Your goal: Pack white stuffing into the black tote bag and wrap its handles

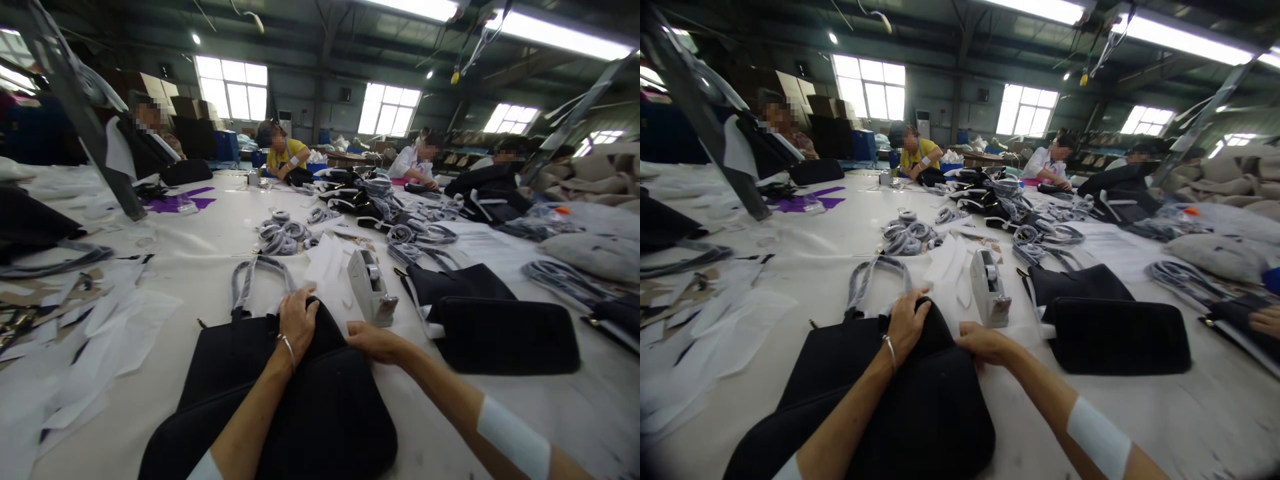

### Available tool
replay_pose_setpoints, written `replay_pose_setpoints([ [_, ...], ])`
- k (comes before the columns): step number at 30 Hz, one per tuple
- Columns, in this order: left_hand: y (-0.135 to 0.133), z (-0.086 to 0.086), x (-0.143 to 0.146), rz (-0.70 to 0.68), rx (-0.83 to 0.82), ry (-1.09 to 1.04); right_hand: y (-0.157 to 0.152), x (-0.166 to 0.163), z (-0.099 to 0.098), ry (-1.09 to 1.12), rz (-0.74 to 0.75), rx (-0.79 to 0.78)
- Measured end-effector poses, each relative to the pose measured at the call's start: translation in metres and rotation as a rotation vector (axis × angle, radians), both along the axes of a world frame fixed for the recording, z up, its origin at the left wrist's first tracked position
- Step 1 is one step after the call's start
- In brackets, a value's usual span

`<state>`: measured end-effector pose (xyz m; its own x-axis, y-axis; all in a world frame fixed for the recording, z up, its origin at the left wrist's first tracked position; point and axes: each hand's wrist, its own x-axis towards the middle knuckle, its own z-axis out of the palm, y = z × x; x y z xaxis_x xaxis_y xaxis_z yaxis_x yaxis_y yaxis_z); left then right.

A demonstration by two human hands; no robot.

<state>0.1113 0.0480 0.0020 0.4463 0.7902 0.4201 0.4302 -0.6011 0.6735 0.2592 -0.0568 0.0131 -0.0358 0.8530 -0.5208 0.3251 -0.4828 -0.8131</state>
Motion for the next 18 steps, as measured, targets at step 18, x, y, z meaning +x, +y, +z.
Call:
replay_pose_setpoints([
  [18, 0.005, 0.004, 0.001, -0.009, -0.171, 0.229, -0.093, -0.018, -0.02, -0.041, -0.51, 0.037],
])
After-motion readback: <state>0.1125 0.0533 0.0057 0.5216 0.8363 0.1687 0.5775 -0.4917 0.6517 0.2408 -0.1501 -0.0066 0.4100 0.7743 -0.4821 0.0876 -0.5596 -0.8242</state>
